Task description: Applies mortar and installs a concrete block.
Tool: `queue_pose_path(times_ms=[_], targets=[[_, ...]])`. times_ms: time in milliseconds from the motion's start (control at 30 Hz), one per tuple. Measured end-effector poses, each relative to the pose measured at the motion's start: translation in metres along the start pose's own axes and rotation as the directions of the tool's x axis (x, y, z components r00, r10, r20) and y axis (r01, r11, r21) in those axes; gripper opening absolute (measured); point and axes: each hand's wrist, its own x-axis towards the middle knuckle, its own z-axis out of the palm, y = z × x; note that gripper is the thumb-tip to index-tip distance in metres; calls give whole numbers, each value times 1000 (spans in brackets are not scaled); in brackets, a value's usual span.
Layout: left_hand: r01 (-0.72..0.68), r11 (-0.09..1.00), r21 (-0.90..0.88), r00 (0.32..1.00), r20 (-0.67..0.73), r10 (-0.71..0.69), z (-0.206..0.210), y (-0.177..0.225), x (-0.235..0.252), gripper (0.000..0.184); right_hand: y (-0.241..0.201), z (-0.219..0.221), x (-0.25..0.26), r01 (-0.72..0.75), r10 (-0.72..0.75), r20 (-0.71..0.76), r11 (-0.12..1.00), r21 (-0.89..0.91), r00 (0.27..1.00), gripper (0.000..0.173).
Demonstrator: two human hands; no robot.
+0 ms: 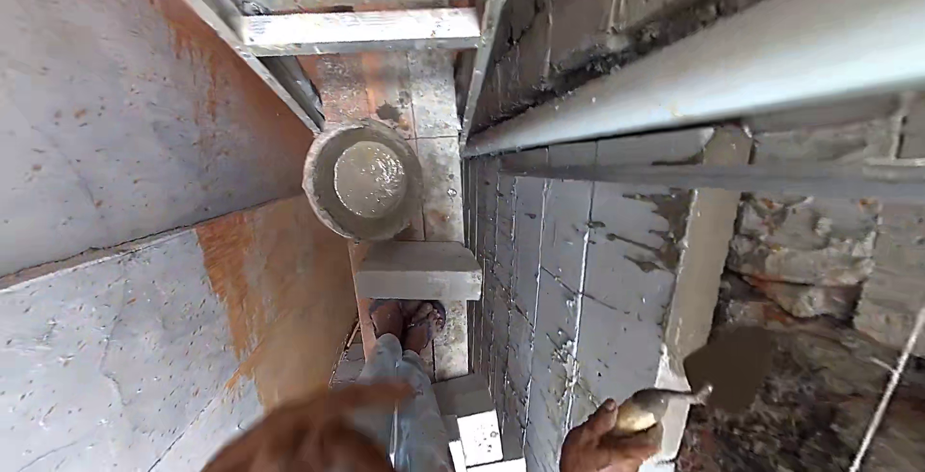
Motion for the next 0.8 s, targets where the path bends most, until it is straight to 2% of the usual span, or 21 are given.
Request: queue_pose_path(times_ms=[33,67,100,133,167,233,267,300,367,433,533,600,700,800], targets=[[-7,982,187,995,-94,25,-44,-24,8,55,-13,3,-7,54,-57,32,996,76,998,66],[52,912,408,980,-198,33,-79,-52,21,55,-30,6,-13,95,-112,115,985,141,987,65],[184,778,601,959,-284,-7,-105,-81,38,64,-50,10,-17,132,-168,218,976,172,961,64],[320,616,720,935,-343,-84,-123,-111,58,79,-71,17,-21,183,-230,321,968,171,919,62],[377,452,808,925,-354,-138,-134,-143,80,92,-92,28,-22,260,-304,402,952,163,864,61],[313,156,937,944,-290,-156,-141,-201,125,106,-140,63,-18,502,-489,524,855,130,697,58],[254,75,964,957,-240,-160,-142,-223,146,106,-168,83,-16,633,-565,569,768,98,598,56],[194,28,981,968,-187,-164,-142,-239,165,96,-199,101,-14,738,-606,616,672,58,504,55],[103,-61,993,982,-112,-155,-147,-261,191,62,-265,130,-14,861,-587,724,508,-20,363,53],[52,-177,983,993,-70,-97,-150,-273,197,58,-319,155,-13,912,-496,825,405,-57,272,50],[17,-232,973,999,-23,-24,-164,-277,176,65,-361,188,-4,939,-556,807,343,3,200,42],[7,-232,973,984,35,176,-181,-280,142,71,-386,194,3,958,-556,814,287,-1,168,39],[5,-138,990,874,63,481,-214,-278,82,77,-406,190,5,978,-524,841,206,-32,138,35],[56,-31,998,751,-22,660,-239,-265,33,72,-405,192,-7,975,-512,846,218,-42,151,37]])
